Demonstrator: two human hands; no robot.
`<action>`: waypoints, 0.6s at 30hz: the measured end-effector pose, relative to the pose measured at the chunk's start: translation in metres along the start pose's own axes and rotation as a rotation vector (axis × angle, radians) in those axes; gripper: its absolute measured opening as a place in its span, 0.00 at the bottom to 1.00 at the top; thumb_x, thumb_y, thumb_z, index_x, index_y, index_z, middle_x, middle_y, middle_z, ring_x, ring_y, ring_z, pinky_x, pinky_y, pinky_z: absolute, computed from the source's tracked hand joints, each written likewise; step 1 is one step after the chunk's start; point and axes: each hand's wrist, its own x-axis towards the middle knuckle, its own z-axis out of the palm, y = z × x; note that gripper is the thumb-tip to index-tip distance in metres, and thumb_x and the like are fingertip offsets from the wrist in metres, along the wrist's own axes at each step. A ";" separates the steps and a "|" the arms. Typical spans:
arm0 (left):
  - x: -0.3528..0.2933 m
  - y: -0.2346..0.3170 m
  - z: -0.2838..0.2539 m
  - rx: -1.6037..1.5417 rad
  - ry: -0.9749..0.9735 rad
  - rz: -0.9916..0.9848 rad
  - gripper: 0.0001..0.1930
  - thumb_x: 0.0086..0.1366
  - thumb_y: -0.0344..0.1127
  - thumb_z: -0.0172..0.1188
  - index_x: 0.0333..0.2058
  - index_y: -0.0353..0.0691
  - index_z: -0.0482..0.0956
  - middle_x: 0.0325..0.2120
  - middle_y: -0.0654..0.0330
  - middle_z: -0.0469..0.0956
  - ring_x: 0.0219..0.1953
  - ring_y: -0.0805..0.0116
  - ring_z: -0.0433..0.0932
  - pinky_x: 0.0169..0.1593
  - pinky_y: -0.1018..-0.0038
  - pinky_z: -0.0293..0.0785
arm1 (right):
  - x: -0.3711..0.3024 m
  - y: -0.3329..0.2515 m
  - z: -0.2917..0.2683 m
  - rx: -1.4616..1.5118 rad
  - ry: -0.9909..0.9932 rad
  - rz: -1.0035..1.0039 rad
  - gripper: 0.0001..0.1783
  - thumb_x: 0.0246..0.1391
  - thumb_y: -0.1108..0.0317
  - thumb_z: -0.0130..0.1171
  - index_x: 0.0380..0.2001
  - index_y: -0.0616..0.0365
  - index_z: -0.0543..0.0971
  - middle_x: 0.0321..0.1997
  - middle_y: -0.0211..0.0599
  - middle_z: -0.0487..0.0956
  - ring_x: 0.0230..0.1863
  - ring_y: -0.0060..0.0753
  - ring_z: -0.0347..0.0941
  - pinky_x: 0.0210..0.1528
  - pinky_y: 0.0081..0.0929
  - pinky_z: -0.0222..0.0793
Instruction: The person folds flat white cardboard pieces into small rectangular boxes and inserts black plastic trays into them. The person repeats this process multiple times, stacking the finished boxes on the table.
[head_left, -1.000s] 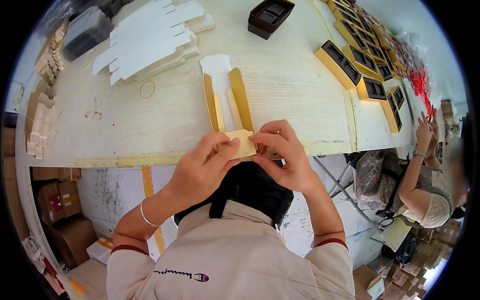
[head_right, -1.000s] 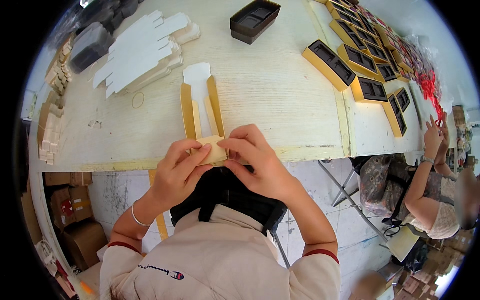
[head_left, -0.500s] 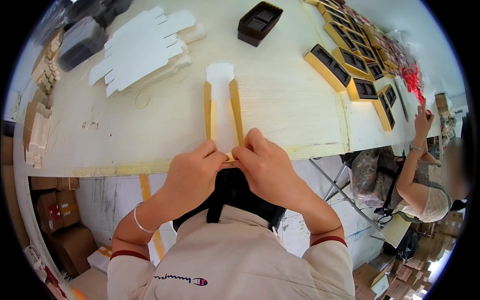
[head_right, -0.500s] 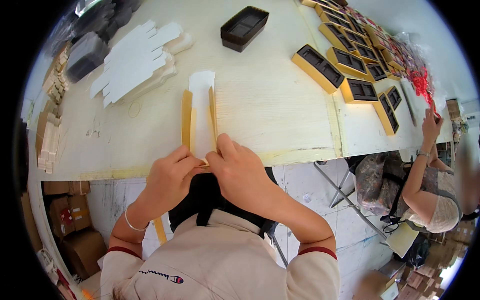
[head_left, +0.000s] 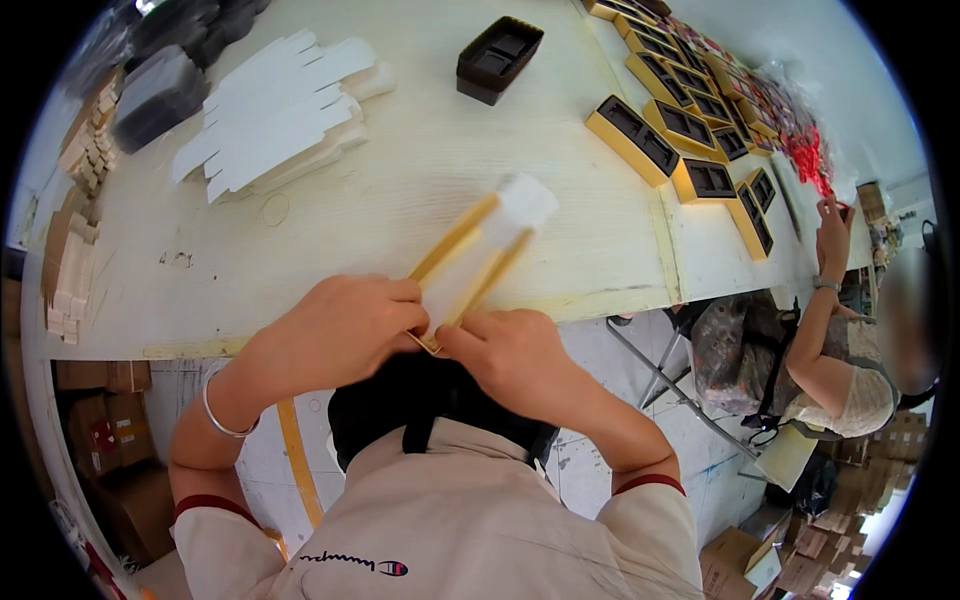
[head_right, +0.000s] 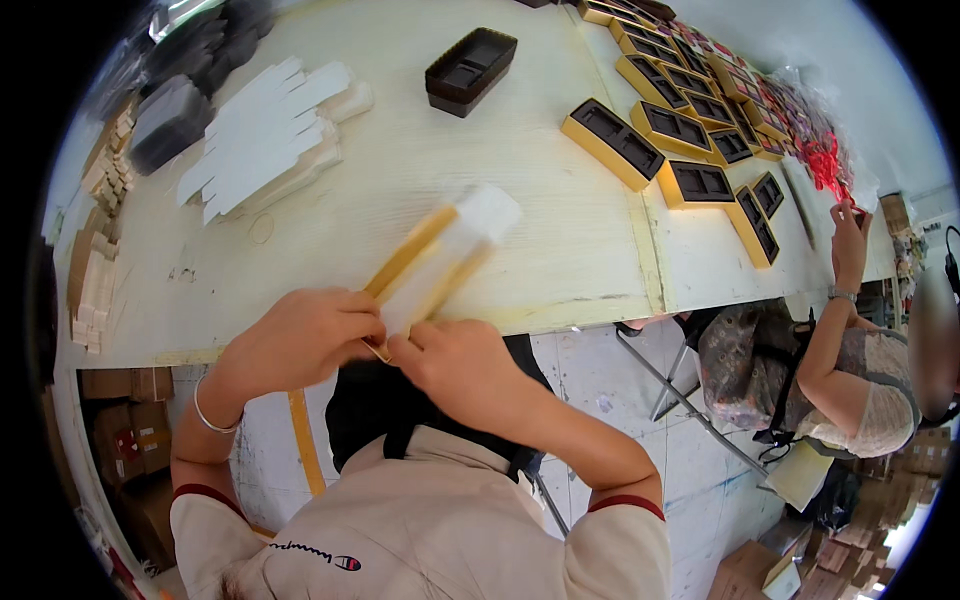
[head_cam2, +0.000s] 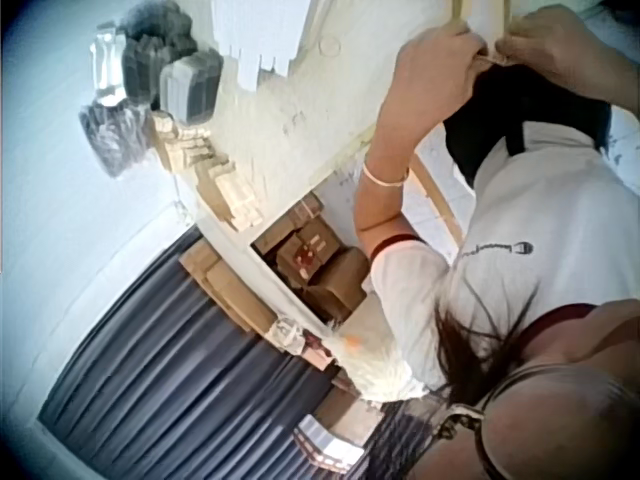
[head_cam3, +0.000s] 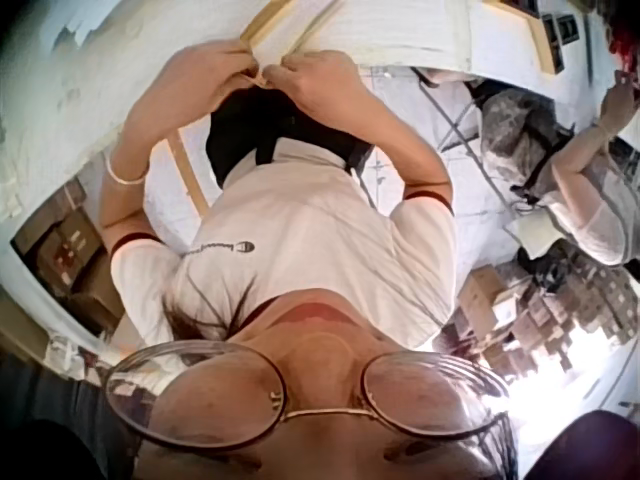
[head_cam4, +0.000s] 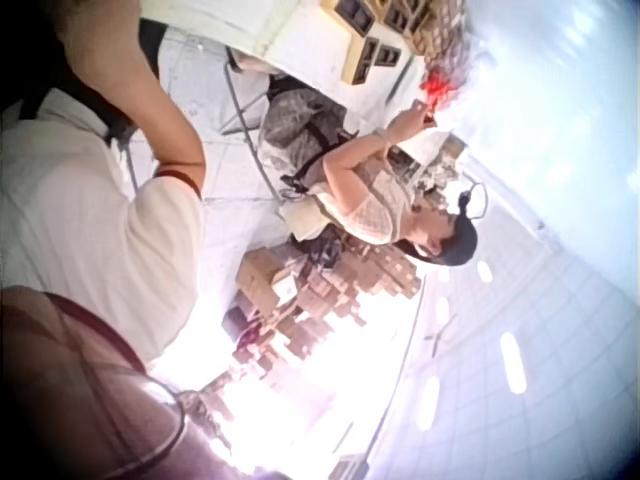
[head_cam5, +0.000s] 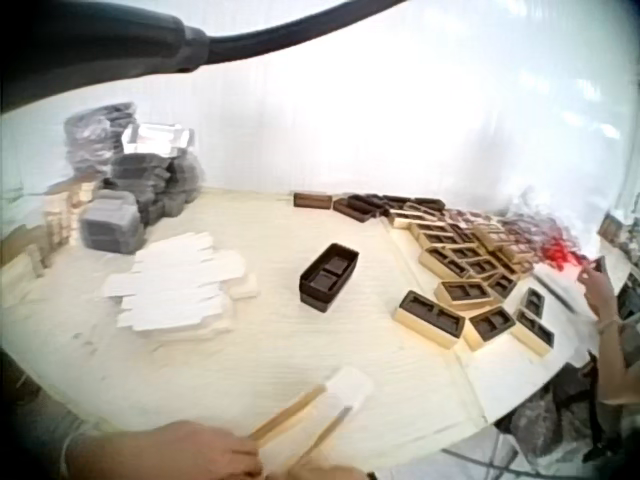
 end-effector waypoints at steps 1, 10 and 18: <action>0.001 0.002 -0.001 0.013 0.006 0.032 0.10 0.54 0.39 0.64 0.27 0.39 0.79 0.30 0.61 0.75 0.33 0.59 0.75 0.37 0.66 0.72 | 0.001 -0.006 0.006 -0.026 0.048 -0.016 0.14 0.45 0.70 0.60 0.38 0.59 0.74 0.22 0.32 0.68 0.22 0.36 0.70 0.20 0.29 0.64; -0.004 -0.013 -0.006 0.430 0.182 0.066 0.04 0.50 0.30 0.64 0.24 0.38 0.78 0.40 0.63 0.76 0.54 0.57 0.68 0.61 0.56 0.61 | -0.017 0.023 -0.044 -0.037 0.165 -0.031 0.25 0.41 0.57 0.69 0.41 0.60 0.77 0.39 0.45 0.68 0.36 0.46 0.67 0.38 0.36 0.65; 0.008 0.012 0.027 0.303 0.221 0.104 0.13 0.50 0.29 0.63 0.37 0.43 0.77 0.49 0.60 0.73 0.51 0.58 0.70 0.55 0.63 0.67 | -0.008 0.008 -0.012 0.059 0.127 0.185 0.28 0.46 0.57 0.66 0.47 0.63 0.73 0.37 0.43 0.69 0.38 0.47 0.66 0.41 0.36 0.64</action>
